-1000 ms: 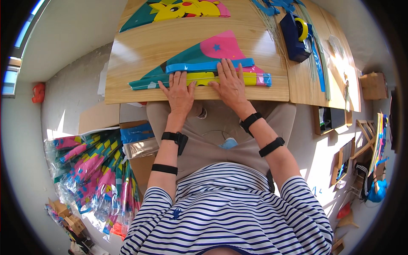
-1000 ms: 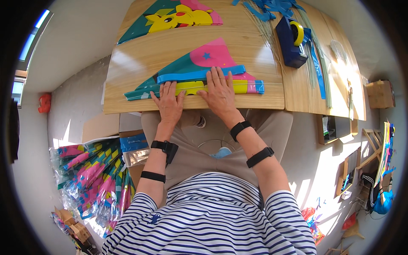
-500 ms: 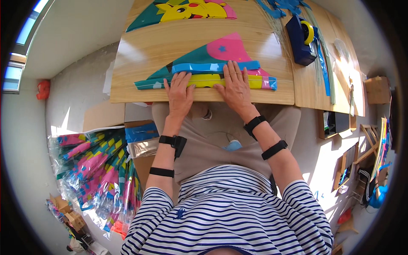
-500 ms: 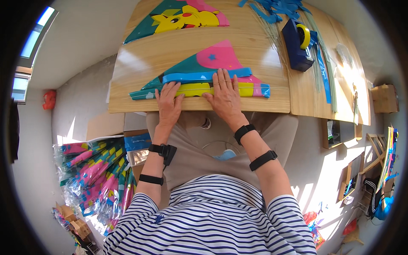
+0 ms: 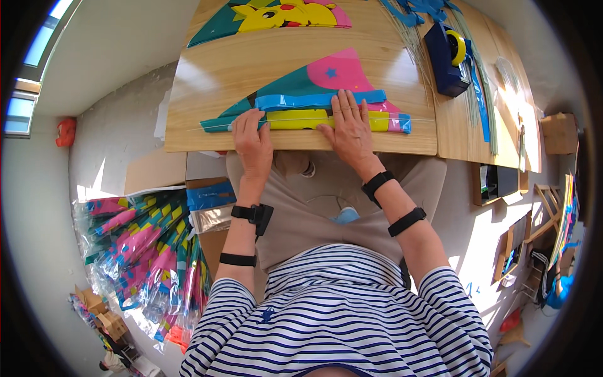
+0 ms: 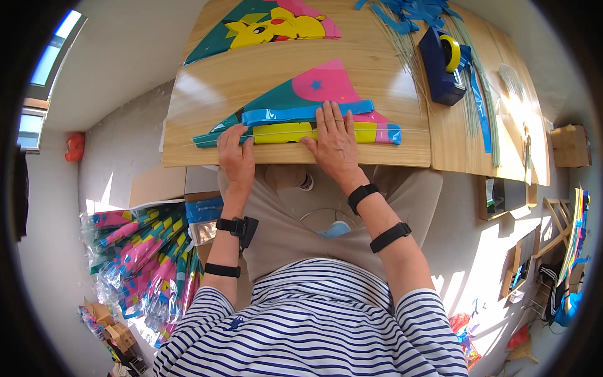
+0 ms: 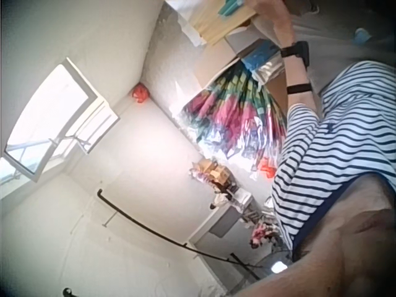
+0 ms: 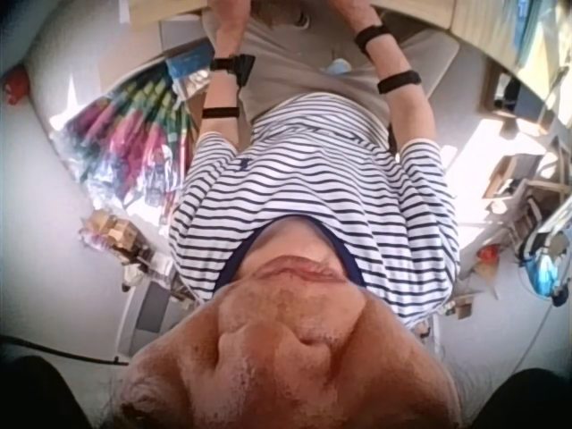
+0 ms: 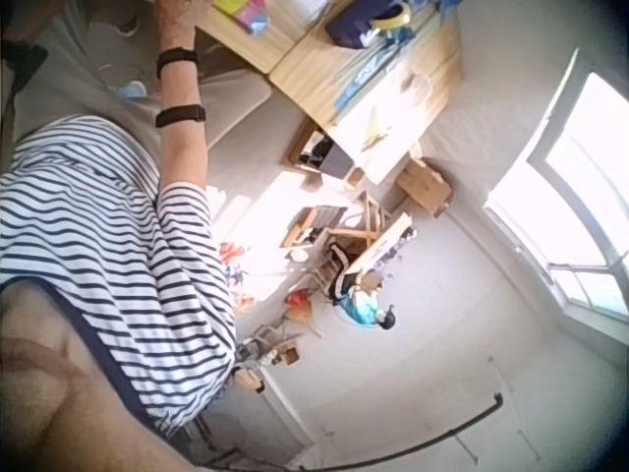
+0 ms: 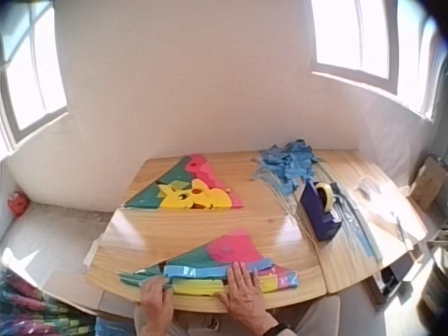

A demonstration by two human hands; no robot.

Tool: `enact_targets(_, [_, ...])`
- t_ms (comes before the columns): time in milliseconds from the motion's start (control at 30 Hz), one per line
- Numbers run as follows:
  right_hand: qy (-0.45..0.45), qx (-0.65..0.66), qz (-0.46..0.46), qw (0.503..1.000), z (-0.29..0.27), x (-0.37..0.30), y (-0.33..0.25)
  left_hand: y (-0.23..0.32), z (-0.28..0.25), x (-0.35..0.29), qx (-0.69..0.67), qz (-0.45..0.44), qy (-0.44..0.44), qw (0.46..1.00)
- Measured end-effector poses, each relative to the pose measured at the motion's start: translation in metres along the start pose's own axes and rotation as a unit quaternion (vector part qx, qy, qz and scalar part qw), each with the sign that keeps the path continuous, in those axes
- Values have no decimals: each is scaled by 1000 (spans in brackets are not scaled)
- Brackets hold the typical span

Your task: Folding and taping colorful plastic sheets to assemble a kite.

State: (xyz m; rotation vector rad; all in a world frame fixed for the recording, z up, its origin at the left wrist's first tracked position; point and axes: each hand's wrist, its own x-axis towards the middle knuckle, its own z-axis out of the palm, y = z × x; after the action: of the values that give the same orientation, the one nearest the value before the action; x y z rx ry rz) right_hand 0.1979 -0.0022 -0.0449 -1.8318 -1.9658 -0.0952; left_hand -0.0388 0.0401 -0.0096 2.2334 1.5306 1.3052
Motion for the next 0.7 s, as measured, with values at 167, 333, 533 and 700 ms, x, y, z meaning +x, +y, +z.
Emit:
enact_targets(167, [2,2,0,1000,-1,0,0,-1,13,19,45,-1,34,998])
enact_targets(333, [-1,6,0,1000,-1,0,-1,-13,23,27,30,-6,40,999])
enact_targets(533, [0,12,2,1000,-1,0,-1,-26,25,29,40,51,1,998])
enact_targets(700, [0,12,3,1000,-2,0,-1,-36,26,26,79,89,-22,993])
